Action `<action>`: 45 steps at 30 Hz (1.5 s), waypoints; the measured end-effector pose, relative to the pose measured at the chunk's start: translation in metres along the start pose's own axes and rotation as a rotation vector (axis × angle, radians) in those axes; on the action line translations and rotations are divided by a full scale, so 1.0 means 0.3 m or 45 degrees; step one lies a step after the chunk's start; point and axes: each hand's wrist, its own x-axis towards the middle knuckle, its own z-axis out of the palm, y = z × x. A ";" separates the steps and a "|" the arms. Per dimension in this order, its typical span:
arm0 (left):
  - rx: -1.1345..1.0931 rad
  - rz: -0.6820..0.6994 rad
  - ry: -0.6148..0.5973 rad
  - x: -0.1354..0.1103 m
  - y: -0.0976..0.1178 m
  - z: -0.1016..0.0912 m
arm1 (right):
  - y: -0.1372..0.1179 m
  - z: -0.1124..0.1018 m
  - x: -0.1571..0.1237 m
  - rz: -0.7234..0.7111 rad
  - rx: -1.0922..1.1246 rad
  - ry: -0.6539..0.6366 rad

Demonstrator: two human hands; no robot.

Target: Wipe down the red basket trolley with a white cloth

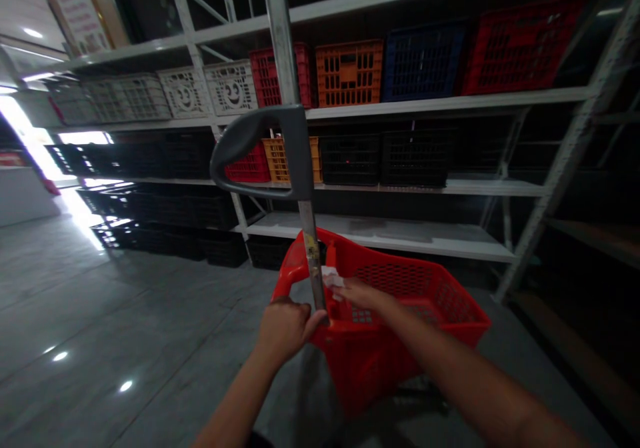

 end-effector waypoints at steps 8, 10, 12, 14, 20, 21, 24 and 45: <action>0.031 -0.021 -0.034 0.033 0.011 -0.001 | -0.128 0.177 -0.308 -0.124 -0.560 0.223; 0.033 -0.036 -0.048 0.042 0.011 -0.001 | -0.094 0.187 -0.365 -0.135 -0.821 0.284; 0.035 -0.039 -0.062 0.050 0.009 -0.001 | -0.025 0.147 -0.437 -0.043 -1.002 0.329; 0.040 -0.034 -0.065 0.057 0.006 0.000 | 0.060 0.073 -0.521 0.116 -1.138 0.396; 0.078 -0.026 -0.061 0.077 0.006 0.004 | 0.154 -0.018 -0.622 0.538 -1.176 0.642; 0.080 -0.019 -0.049 0.081 0.007 0.005 | 0.128 0.010 -0.589 0.528 -1.126 0.633; 0.076 0.003 -0.012 0.098 0.004 0.014 | 0.011 0.133 -0.441 0.292 -0.967 0.514; 0.044 0.053 0.031 0.190 -0.111 0.084 | 0.370 -0.331 -0.790 0.908 -1.330 0.701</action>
